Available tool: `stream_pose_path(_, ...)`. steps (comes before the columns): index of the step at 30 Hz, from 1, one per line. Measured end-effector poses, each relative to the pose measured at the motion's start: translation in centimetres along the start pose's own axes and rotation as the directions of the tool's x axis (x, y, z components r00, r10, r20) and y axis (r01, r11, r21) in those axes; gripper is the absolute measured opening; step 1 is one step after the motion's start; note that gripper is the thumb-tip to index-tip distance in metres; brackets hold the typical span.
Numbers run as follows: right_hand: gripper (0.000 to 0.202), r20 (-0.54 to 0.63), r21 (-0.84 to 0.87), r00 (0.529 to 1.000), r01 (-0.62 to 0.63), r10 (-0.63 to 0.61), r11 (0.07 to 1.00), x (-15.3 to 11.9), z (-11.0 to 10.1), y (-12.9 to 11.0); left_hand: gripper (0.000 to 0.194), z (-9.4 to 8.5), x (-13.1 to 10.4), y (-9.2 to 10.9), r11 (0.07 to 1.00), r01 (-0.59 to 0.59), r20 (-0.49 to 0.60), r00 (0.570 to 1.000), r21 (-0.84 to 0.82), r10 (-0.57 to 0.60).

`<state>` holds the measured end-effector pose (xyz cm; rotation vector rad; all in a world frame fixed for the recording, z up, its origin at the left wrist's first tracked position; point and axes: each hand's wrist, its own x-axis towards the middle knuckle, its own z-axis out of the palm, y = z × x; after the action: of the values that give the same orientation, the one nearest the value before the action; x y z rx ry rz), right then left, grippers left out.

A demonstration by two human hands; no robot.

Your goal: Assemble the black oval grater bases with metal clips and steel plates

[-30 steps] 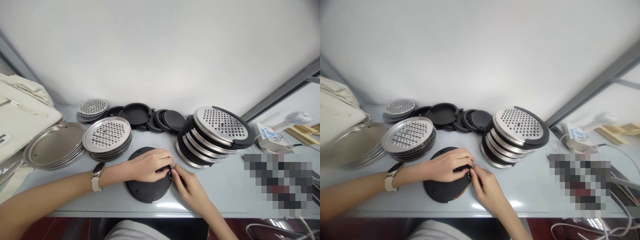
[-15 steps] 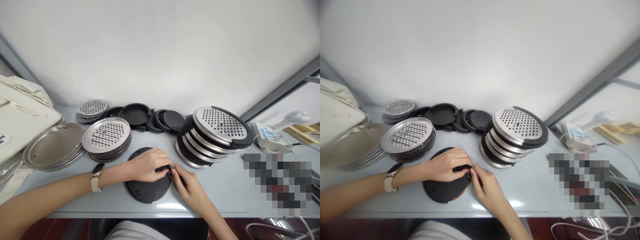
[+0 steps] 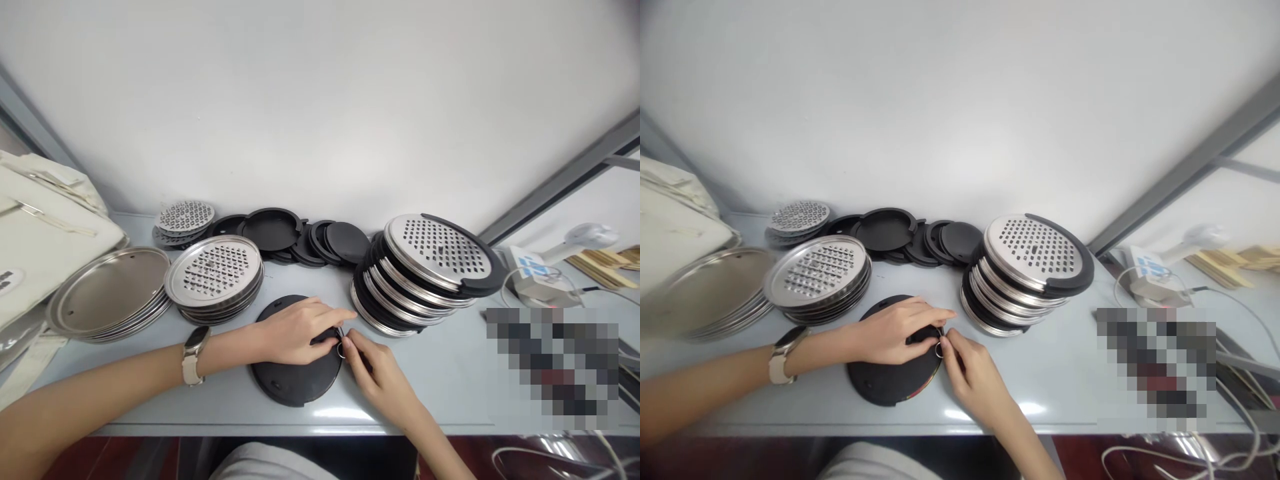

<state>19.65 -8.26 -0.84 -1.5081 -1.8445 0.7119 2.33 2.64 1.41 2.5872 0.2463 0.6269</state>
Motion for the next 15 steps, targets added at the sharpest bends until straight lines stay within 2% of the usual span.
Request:
stream_pose_path(9,0.026,0.016,0.023,1.0,-0.017,0.017,1.0,-0.03,0.06,0.22,0.045,-0.05,0.08,0.13,0.998,0.046,0.022,0.999,-0.031,-0.045)
stream_pose_path(15,0.027,0.027,0.031,0.999,-0.032,0.031,0.999,0.0,0.03,0.22,0.039,-0.26,0.15,0.14,0.999,0.03,0.043,0.999,-0.035,-0.029)
